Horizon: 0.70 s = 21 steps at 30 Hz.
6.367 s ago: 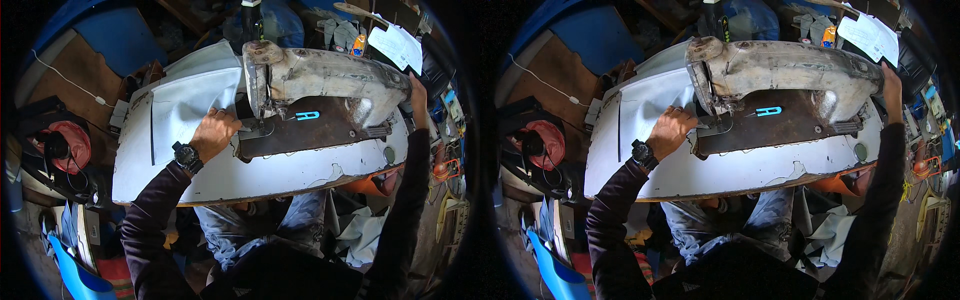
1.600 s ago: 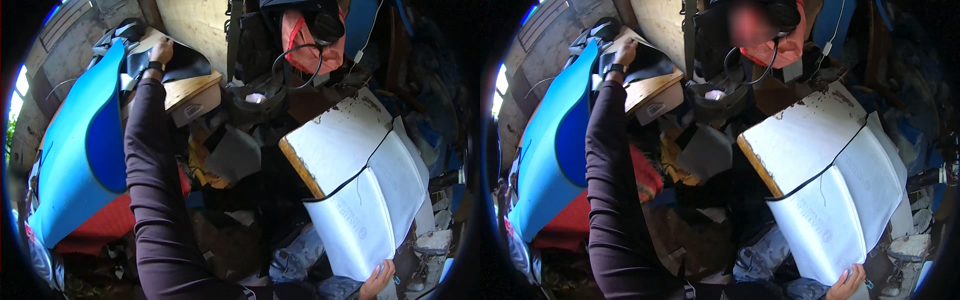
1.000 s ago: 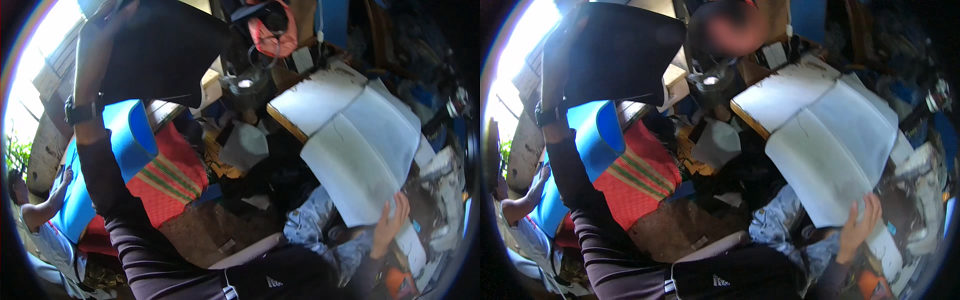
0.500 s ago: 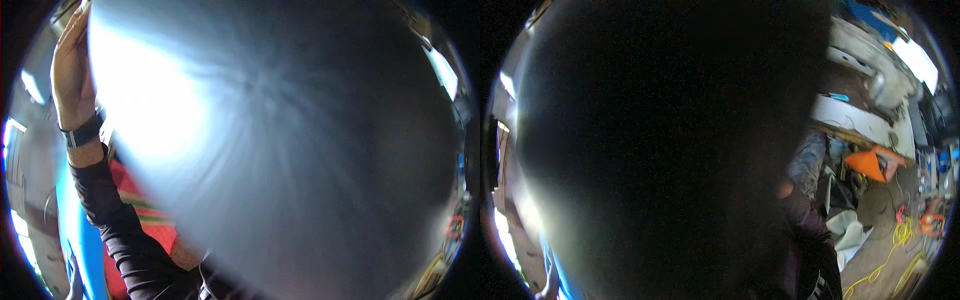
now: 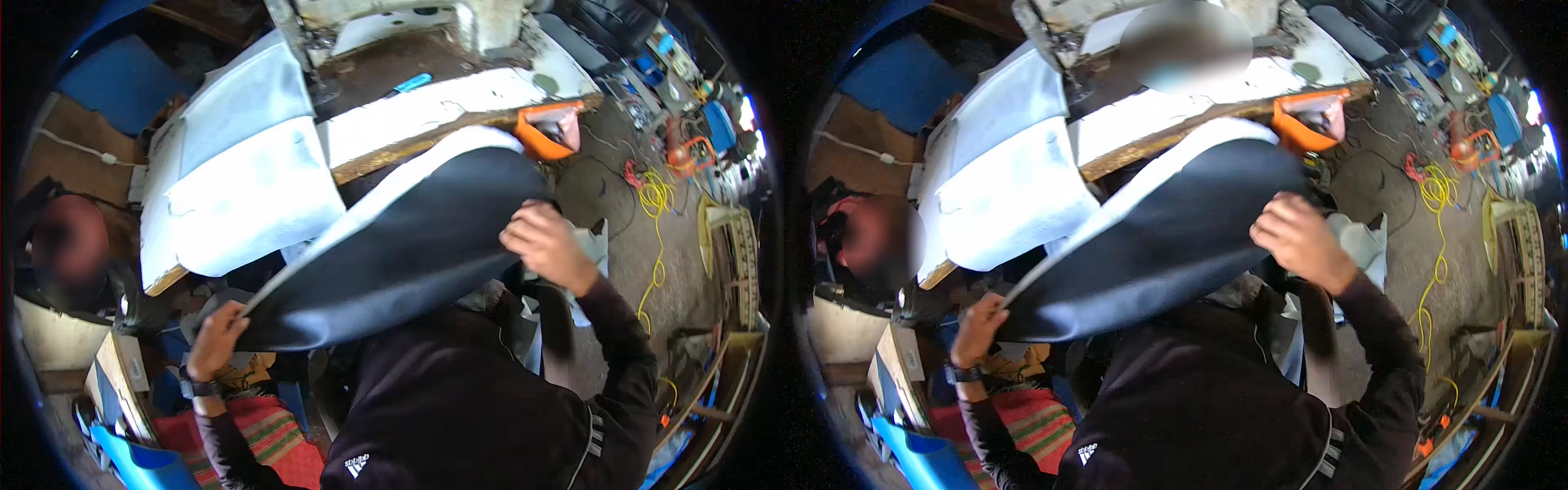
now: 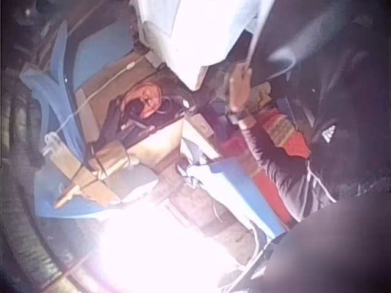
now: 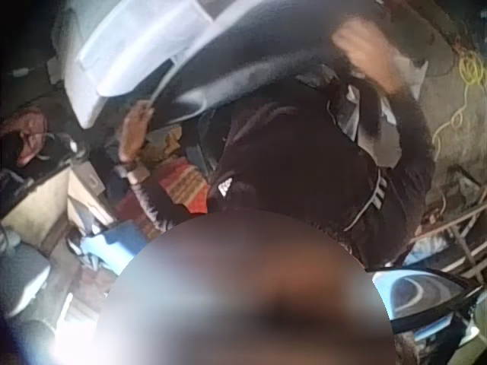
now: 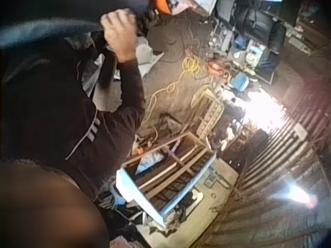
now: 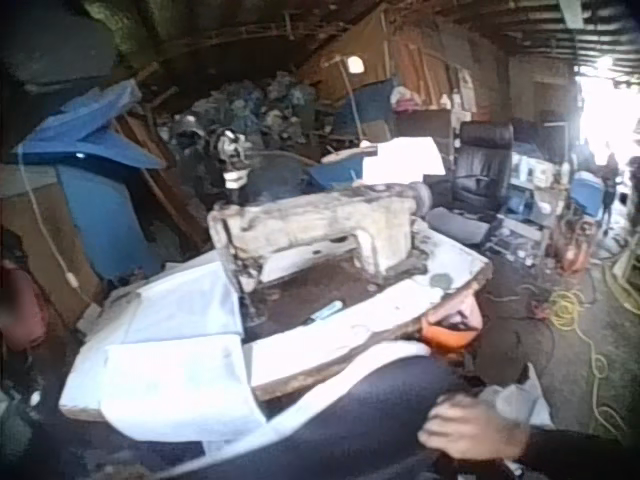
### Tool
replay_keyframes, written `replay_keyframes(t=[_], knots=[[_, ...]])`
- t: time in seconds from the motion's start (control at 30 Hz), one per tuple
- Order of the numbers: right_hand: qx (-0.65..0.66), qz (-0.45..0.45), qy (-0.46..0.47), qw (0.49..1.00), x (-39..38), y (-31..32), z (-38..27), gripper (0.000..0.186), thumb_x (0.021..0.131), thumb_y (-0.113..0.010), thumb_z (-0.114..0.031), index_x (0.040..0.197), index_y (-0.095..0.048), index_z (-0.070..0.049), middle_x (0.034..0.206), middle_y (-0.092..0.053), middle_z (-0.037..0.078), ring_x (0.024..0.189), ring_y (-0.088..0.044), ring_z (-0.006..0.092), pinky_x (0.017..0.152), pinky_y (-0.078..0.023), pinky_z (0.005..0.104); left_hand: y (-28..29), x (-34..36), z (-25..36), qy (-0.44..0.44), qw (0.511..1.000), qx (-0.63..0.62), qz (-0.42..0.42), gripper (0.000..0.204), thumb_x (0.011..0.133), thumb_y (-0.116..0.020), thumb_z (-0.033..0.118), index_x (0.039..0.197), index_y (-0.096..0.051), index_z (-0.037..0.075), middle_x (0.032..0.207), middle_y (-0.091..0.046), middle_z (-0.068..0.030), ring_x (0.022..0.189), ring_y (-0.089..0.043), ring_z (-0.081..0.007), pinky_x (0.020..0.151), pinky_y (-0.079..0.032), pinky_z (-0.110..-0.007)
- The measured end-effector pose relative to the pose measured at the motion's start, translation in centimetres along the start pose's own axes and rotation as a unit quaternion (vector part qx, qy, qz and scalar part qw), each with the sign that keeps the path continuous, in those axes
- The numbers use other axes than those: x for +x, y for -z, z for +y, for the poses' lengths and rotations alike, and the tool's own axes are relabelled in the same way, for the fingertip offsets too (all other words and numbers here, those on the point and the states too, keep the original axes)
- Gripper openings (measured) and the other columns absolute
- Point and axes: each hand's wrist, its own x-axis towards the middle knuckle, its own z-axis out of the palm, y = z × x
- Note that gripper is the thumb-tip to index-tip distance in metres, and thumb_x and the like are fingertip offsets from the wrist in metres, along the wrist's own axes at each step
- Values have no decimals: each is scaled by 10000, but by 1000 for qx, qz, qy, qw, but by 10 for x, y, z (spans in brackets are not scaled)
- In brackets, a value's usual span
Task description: The recorder is sewing pieces of white and black upholstery fabric using an industrial sewing machine.
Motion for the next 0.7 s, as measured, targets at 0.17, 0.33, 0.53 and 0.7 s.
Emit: replay_keyframes(t=[0.17,0.33,0.53,0.7], knots=[[182,-362,-85,910,-73,-83,-15,161,871,-674,-161,1004,-744,-106,1049,-732,83,1070,-699,322,923,-553,448,-62,46,-42,41,992,8,-119,260,976,-710,152,1177,-664,-8,961,-713,-194,854,-690,-294,792,-527,-394],[214,-255,-183,925,-54,-72,7,196,882,-692,-119,1064,-757,-85,1033,-758,131,980,-722,373,854,-576,480,-62,60,-27,-32,998,58,5,208,981,-695,143,1155,-714,32,1074,-747,-221,1044,-737,-380,884,-565,-425],[334,26,-218,917,74,-66,4,122,984,-726,-116,1005,-765,-3,967,-762,180,908,-743,370,798,-577,443,-54,86,64,-77,988,64,121,195,1013,-682,213,1092,-758,52,936,-776,-176,874,-768,-359,765,-588,-427],[429,1,-155,890,161,-76,-47,123,972,-733,-119,1003,-757,-3,921,-745,178,873,-715,372,783,-562,434,4,69,24,43,944,44,323,226,1010,-706,219,1010,-731,-6,888,-756,-187,819,-749,-369,734,-565,-423]])
